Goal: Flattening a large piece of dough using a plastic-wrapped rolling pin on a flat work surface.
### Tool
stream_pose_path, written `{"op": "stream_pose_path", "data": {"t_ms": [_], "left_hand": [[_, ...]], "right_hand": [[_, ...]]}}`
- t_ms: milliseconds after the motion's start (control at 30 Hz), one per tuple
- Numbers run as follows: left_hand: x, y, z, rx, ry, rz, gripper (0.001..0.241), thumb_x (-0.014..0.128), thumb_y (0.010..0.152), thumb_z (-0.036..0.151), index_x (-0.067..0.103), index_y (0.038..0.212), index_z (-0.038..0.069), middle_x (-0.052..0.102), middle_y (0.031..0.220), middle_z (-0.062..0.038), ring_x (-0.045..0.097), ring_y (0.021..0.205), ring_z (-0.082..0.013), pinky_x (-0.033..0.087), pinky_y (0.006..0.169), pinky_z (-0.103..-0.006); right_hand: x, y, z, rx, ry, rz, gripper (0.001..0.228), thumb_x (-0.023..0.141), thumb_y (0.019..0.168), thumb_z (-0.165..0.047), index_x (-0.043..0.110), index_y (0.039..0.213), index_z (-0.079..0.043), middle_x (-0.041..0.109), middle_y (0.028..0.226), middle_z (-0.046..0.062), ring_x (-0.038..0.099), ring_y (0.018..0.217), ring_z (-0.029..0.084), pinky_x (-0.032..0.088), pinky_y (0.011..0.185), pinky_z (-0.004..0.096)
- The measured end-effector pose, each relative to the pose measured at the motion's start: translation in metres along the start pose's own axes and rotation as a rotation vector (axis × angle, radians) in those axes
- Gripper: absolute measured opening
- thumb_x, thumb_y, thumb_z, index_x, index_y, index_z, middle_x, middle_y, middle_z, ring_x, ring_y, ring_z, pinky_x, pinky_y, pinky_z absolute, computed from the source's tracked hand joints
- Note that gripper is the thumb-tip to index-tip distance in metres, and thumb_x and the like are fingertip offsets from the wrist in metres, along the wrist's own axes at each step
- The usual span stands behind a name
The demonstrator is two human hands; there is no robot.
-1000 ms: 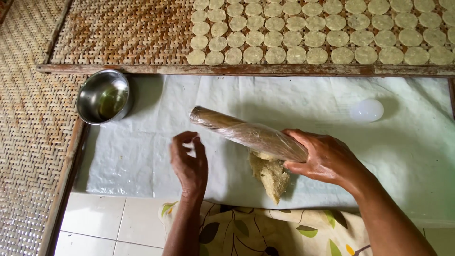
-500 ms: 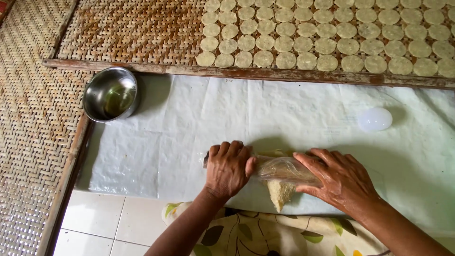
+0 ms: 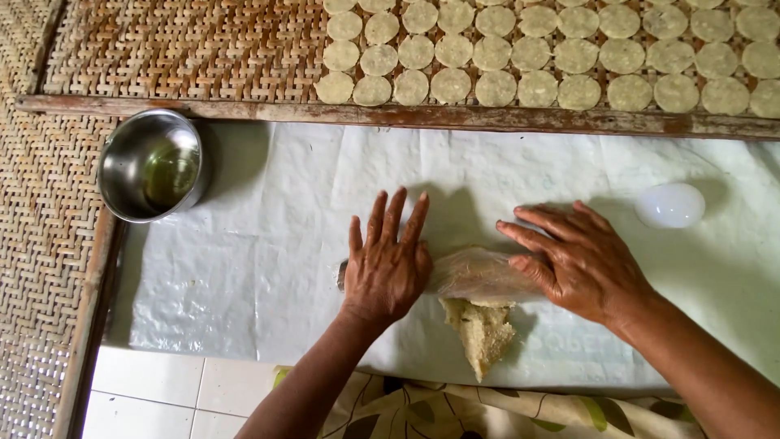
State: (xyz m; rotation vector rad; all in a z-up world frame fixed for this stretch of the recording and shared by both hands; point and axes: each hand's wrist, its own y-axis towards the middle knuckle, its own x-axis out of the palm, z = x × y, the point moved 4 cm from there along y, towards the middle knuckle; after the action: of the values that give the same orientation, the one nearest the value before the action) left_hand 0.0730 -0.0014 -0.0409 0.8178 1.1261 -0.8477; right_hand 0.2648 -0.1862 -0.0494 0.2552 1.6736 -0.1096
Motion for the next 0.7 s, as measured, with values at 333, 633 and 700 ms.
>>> {"op": "stream_pose_path", "data": {"t_ms": [333,633,700], "left_hand": [[0.004,0.067,-0.018,-0.040,0.104,-0.038,0.087,0.045,0.085,0.020,0.012,0.165,0.021,0.009,0.171,-0.022,0.000,0.157,-0.0408,0.004,0.114,-0.0809],[0.005,0.033,-0.009,-0.069,0.076,0.141,0.081,0.051,0.089,0.029,0.022,0.164,0.020,0.020,0.170,-0.021,0.007,0.158,-0.0399,0.011,0.115,-0.0804],[0.017,0.021,-0.010,-0.119,0.048,0.016,0.067,0.026,0.102,0.048,0.022,0.162,0.018,0.023,0.168,-0.015,0.006,0.157,-0.0358,0.003,0.119,-0.0716]], "right_hand": [[-0.012,0.045,0.020,0.090,0.055,0.052,0.059,0.022,0.104,-0.057,0.071,0.120,-0.028,0.063,0.141,-0.003,0.057,0.126,0.025,0.026,0.122,0.054],[-0.004,0.031,0.009,0.114,0.109,0.003,0.048,0.031,0.105,-0.041,0.063,0.137,-0.025,0.049,0.157,0.000,0.040,0.146,0.022,0.031,0.109,0.050],[0.007,0.023,0.009,0.121,-0.063,-0.013,0.058,0.022,0.102,-0.059,0.049,0.146,-0.033,0.034,0.166,0.002,0.040,0.144,0.027,0.028,0.117,0.053]]}}
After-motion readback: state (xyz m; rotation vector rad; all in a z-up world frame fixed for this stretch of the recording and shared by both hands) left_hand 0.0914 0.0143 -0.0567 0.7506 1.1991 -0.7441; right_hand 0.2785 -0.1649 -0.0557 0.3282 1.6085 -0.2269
